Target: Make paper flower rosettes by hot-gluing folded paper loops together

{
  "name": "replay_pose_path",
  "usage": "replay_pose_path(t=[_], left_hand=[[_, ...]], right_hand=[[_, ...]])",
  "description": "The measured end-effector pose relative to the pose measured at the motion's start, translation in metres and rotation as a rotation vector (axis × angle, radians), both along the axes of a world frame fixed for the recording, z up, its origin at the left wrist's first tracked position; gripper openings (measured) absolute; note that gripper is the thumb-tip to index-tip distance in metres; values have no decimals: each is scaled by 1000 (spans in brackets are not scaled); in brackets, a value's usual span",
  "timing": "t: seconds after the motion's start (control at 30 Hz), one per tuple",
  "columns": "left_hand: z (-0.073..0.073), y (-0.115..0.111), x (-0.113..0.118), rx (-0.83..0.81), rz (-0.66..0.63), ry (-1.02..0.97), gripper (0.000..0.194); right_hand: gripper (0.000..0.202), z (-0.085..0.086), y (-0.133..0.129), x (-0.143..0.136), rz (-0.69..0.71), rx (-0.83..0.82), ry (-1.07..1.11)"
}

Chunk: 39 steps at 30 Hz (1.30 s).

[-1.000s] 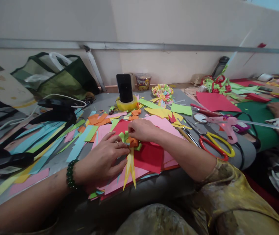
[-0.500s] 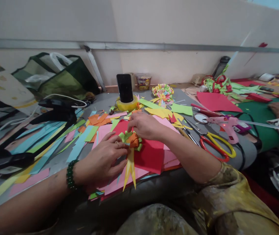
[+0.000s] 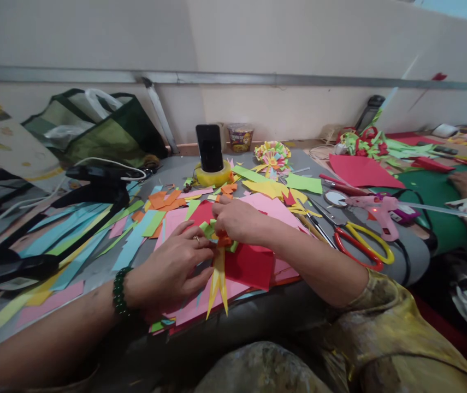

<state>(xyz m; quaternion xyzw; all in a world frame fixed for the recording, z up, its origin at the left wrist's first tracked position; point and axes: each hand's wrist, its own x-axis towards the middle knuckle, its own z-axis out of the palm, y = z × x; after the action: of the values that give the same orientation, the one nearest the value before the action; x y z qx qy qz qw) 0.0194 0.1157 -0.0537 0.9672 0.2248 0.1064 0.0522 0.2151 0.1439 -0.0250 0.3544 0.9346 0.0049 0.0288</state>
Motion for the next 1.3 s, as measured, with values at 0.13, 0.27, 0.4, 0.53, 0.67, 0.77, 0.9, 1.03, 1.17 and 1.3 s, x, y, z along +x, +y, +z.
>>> replay_pose_path(t=[0.13, 0.27, 0.4, 0.53, 0.67, 0.77, 0.9, 1.03, 1.17, 1.3], left_hand=[[-1, 0, 0, 3, -7, -3, 17], [-1, 0, -1, -7, 2, 10, 16], [0, 0, -1, -17, 0, 1, 18], [-1, 1, -1, -21, -2, -1, 20], [-2, 0, -1, -28, 2, -7, 21], [-2, -1, -1, -35, 6, 1, 22], [-1, -1, -1, -28, 1, 0, 21], [0, -1, 0, -18, 7, 9, 19], [0, -1, 0, -19, 2, 11, 20], [-1, -1, 0, -33, 13, 13, 20]], right_hand=[[31, -1, 0, 7, -60, 48, 109], [26, 4, -4, 11, -253, 56, 119], [22, 6, -7, 11, -354, -20, 12], [27, 2, -3, 8, -354, -29, 10], [25, -1, 1, 6, -357, -39, 30], [25, -1, 1, 4, -345, -46, 33], [34, -1, -1, 4, -411, -53, 22], [30, 0, -1, 2, -489, -113, 57], [12, 0, 0, 0, -488, -234, 125], [14, -2, 2, -1, -468, -225, 120]])
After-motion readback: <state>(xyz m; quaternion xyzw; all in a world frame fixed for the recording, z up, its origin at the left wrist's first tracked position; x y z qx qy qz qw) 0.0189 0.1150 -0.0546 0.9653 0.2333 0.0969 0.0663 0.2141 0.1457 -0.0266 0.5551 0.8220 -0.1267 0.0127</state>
